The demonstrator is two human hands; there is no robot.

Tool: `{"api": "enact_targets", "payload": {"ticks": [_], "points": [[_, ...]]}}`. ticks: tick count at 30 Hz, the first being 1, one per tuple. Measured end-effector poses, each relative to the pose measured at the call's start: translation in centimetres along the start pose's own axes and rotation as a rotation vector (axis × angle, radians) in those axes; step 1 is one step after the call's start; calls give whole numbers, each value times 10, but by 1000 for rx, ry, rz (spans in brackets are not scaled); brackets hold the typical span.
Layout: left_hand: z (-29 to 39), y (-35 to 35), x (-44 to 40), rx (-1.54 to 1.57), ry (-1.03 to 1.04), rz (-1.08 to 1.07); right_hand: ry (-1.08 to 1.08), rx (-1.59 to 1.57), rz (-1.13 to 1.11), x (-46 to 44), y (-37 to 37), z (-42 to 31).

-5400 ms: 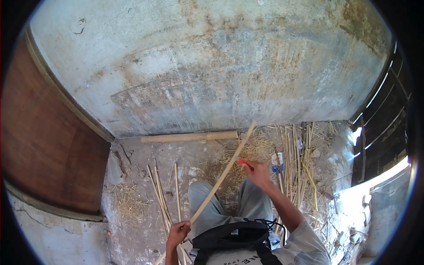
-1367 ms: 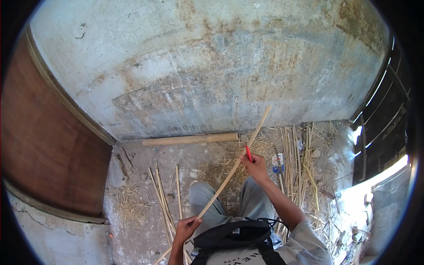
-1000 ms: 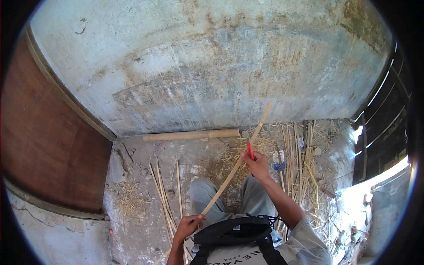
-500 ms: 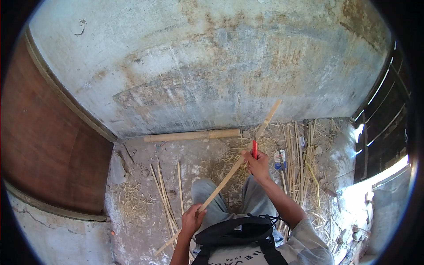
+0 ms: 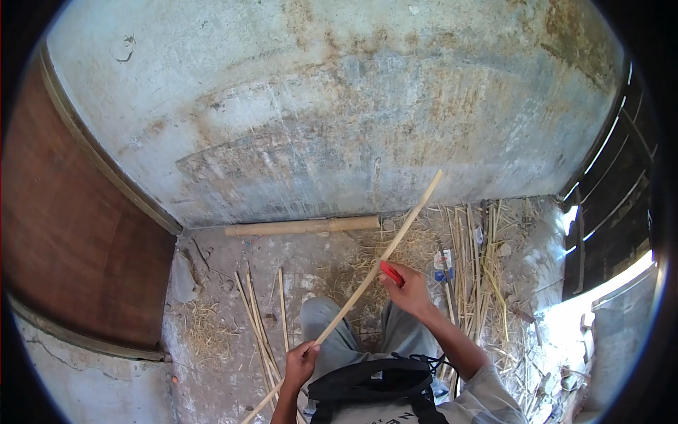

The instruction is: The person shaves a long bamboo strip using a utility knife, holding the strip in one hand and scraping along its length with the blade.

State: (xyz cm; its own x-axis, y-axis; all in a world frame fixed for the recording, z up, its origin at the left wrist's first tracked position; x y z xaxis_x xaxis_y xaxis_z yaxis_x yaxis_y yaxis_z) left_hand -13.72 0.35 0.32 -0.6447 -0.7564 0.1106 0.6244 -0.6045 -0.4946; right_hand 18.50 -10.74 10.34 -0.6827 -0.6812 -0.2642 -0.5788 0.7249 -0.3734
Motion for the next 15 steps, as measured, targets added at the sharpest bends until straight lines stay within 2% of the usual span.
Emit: {"api": "enact_targets", "payload": {"ticks": [6, 11, 15], "points": [[7, 7, -4, 41, -22, -59, -55, 104, -140, 15, 18, -10], [25, 28, -27, 28, 6, -211, -120, 230, -209, 30, 44, -2], [36, 40, -44, 42, 90, -177, -192, 244, -218, 40, 54, -8]]}}
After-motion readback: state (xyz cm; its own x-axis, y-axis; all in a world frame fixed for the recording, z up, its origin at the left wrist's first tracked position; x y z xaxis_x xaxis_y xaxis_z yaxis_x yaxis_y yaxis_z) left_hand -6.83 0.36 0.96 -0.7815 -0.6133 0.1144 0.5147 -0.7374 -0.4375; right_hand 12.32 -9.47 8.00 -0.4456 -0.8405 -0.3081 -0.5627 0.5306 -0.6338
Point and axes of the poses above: each hand's wrist, its own x-axis away from the middle knuckle, its own y-axis out of the palm, z = x × y, the point moved 9 cm from there along -x, towards the middle knuckle, and after that the axes turned 5 degrees about -x, right-handed, at the moved point
